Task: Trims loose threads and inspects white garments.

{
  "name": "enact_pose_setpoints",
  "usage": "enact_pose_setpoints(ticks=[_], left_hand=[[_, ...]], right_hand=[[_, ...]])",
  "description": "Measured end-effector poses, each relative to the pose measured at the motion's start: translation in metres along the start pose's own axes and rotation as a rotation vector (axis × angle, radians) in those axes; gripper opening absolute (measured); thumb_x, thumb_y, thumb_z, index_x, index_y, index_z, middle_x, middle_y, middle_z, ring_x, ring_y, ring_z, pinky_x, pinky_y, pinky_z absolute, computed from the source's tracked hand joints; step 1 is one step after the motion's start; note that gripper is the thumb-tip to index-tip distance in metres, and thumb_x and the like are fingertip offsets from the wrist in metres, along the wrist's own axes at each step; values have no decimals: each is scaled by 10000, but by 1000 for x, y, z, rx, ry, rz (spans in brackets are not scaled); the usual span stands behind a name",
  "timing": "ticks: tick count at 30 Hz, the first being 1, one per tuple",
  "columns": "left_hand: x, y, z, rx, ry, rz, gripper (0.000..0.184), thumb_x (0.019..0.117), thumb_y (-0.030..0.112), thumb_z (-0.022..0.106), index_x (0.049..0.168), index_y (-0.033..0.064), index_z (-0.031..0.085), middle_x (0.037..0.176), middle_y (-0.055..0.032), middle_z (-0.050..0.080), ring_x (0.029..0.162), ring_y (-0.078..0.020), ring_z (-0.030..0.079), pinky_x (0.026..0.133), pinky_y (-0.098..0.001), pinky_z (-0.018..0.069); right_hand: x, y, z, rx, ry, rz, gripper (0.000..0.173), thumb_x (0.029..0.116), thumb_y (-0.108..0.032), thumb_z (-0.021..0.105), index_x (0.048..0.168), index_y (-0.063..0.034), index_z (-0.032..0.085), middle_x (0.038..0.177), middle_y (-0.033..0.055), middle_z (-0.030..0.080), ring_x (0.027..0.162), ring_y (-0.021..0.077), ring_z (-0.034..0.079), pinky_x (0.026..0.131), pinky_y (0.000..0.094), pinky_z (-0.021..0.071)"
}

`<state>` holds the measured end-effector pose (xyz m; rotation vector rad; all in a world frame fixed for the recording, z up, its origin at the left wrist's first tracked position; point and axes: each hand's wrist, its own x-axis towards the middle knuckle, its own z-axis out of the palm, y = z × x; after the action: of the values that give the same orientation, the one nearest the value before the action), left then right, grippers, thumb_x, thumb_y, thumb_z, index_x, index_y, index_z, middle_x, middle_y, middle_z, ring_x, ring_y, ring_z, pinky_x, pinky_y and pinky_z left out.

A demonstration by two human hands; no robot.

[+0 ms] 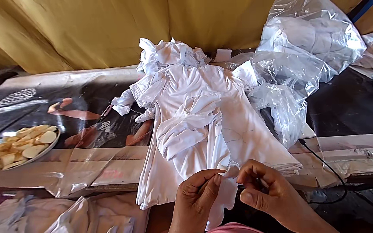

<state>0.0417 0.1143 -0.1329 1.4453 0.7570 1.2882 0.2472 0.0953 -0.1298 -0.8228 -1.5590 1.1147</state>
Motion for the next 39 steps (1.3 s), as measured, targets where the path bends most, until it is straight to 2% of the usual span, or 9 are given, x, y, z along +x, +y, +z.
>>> enact_pose_setpoints(ticks=[4, 11, 22, 25, 27, 29, 31, 36, 39], left_hand=[[0, -6, 1, 195, -11, 159, 199, 1001, 155, 638, 1080, 28, 770, 810, 39, 667, 686, 59, 553, 625, -93, 468], [-2, -7, 3, 403, 11, 278, 193, 952, 124, 667, 1084, 41, 782, 751, 28, 570, 644, 71, 482, 574, -52, 400], [2, -12, -3, 520, 7, 258, 129, 913, 148, 684, 952, 57, 767, 722, 32, 572, 636, 76, 480, 574, -51, 391], [4, -13, -1, 484, -39, 234, 139, 947, 150, 659, 974, 53, 754, 760, 17, 569, 670, 64, 504, 604, -54, 419], [6, -15, -2, 461, -92, 212, 167, 990, 160, 623, 1025, 52, 746, 816, 3, 656, 712, 50, 571, 658, -81, 477], [8, -17, -8, 510, -140, 204, 190, 1016, 196, 607, 1047, 75, 751, 879, 11, 724, 740, 42, 617, 695, -105, 509], [11, -19, -18, 639, -166, 223, 222, 1020, 235, 592, 1031, 93, 762, 885, 12, 739, 749, 15, 644, 705, -137, 529], [21, -28, -42, 805, -177, 185, 242, 1005, 274, 562, 1017, 155, 772, 869, 47, 724, 741, -4, 646, 672, -184, 536], [23, -32, -51, 823, -151, 149, 256, 1001, 246, 554, 1029, 130, 780, 954, 20, 763, 870, -34, 708, 792, -233, 578]], right_hand=[[1, -1, 11, 44, 82, 88, 209, 920, -340, 747, 963, -153, 665, 708, -151, 530, 589, -106, 449, 513, 71, 362], [3, -2, 19, 51, 138, 129, 89, 973, -150, 575, 947, -143, 660, 724, -139, 593, 569, -96, 518, 488, 80, 421], [4, 1, 3, 735, -45, -9, 130, 1008, -153, 577, 1014, -130, 704, 845, -84, 622, 610, -48, 524, 541, 126, 449], [11, 6, -3, 551, -210, -91, 164, 1059, -222, 521, 1041, -153, 669, 1183, -32, 630, 681, -78, 546, 560, 95, 471], [15, 2, -8, 291, -289, -123, 165, 1079, -223, 482, 1028, -135, 612, 1024, -32, 651, 607, -87, 499, 503, 83, 416], [18, -1, -23, -320, -253, -245, 185, 1058, -216, 477, 969, -84, 573, 819, -2, 568, 610, 11, 492, 523, 147, 413], [21, -2, -47, -769, -141, -307, 180, 1008, -260, 508, 933, -114, 583, 750, -2, 545, 581, 42, 512, 489, 194, 438], [8, 3, -132, -1176, 130, -249, 147, 902, -240, 492, 875, -127, 582, 702, -32, 509, 520, 48, 455, 443, 242, 401], [-16, 1, -172, -1319, 292, -55, 181, 893, -83, 494, 911, 61, 602, 764, 182, 586, 599, 330, 580, 516, 511, 476]])
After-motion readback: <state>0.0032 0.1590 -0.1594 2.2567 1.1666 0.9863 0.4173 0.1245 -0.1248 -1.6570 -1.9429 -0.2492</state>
